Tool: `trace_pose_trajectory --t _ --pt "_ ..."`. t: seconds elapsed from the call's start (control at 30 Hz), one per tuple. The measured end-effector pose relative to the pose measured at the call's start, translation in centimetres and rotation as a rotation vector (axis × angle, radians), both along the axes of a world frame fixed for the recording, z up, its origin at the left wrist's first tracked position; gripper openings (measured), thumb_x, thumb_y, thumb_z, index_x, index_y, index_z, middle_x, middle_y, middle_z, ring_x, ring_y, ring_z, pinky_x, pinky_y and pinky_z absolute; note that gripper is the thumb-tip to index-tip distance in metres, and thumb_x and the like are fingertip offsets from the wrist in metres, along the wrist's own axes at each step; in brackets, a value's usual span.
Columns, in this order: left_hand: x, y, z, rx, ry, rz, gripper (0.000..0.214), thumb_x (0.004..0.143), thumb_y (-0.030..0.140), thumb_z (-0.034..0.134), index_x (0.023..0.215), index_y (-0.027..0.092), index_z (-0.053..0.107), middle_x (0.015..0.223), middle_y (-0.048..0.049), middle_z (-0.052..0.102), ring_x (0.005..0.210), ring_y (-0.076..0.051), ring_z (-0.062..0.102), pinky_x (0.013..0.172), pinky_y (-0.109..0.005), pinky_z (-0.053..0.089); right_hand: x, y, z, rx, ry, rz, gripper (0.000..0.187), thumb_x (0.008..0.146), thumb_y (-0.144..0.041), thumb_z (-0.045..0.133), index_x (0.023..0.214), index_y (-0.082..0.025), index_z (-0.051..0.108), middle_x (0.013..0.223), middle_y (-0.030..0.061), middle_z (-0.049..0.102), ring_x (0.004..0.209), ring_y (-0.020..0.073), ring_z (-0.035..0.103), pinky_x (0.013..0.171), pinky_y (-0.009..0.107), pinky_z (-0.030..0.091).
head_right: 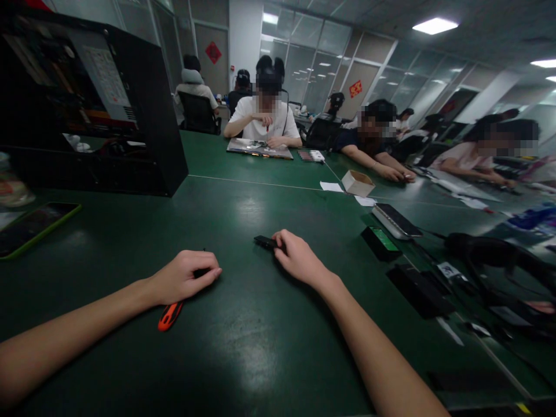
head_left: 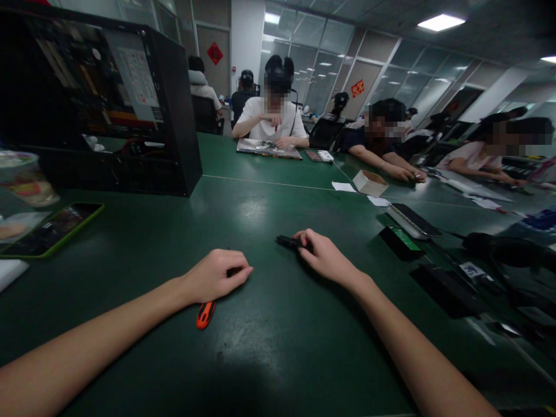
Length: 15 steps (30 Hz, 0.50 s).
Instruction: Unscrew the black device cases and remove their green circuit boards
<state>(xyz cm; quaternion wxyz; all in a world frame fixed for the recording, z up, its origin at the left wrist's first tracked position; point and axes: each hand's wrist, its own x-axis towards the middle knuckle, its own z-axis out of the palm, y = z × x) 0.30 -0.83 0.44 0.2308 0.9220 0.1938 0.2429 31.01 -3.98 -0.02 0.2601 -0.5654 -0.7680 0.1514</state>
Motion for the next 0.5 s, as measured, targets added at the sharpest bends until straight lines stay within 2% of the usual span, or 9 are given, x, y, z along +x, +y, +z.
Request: trace_pose_trajectory --t 0.1,0.2,0.3,0.4,0.5 --pt "0.0 0.0 -0.1 -0.003 0.018 0.010 0.028 0.100 0.024 0.051 0.076 0.016 0.062 0.070 -0.0010 0.061 0.064 -0.013 0.056 0.064 -0.024 0.044 -0.5 -0.4 0.2 -0.001 -0.113 0.108 0.018 0.093 -0.028 0.059 0.082 -0.024 0.046 0.119 0.0131 0.067 0.102 0.0251 0.061 0.088 0.041 0.049" --pt "-0.1 0.0 0.0 -0.008 0.028 0.008 0.028 0.101 0.025 0.051 0.076 0.016 0.063 0.071 -0.0012 0.061 0.065 -0.013 0.057 0.064 -0.024 0.043 -0.6 -0.6 0.3 0.011 -0.191 0.124 0.017 0.096 -0.031 0.059 0.084 -0.023 0.051 0.120 0.0127 0.065 0.104 0.0258 0.060 0.088 0.041 0.049" --pt "0.0 0.0 0.1 -0.011 0.025 0.007 0.028 0.100 0.025 0.051 0.076 0.016 0.063 0.071 -0.0012 0.061 0.065 -0.013 0.057 0.064 -0.024 0.044 -0.8 -0.7 0.4 0.036 -0.276 0.095 0.008 0.097 -0.029 0.058 0.097 -0.022 0.058 0.112 0.0123 0.067 0.100 0.0268 0.062 0.085 0.041 0.051" --pt "0.0 0.0 0.2 -0.015 0.031 0.003 0.028 0.100 0.024 0.051 0.077 0.016 0.064 0.072 -0.0013 0.062 0.065 -0.013 0.057 0.065 -0.025 0.044 -1.1 -0.7 0.3 0.062 -0.322 0.069 0.024 0.096 -0.034 0.061 0.116 -0.020 0.059 0.113 0.0135 0.069 0.101 0.0298 0.062 0.086 0.044 0.052" --pt "0.1 0.0 0.3 -0.012 0.031 0.005 0.028 0.100 0.024 0.051 0.078 0.016 0.064 0.072 -0.0014 0.062 0.065 -0.013 0.058 0.065 -0.025 0.044 -1.3 -0.6 0.1 0.089 -0.318 0.060 0.029 0.098 -0.036 0.059 0.121 -0.020 0.060 0.118 0.0145 0.069 0.106 0.0314 0.062 0.090 0.047 0.052"
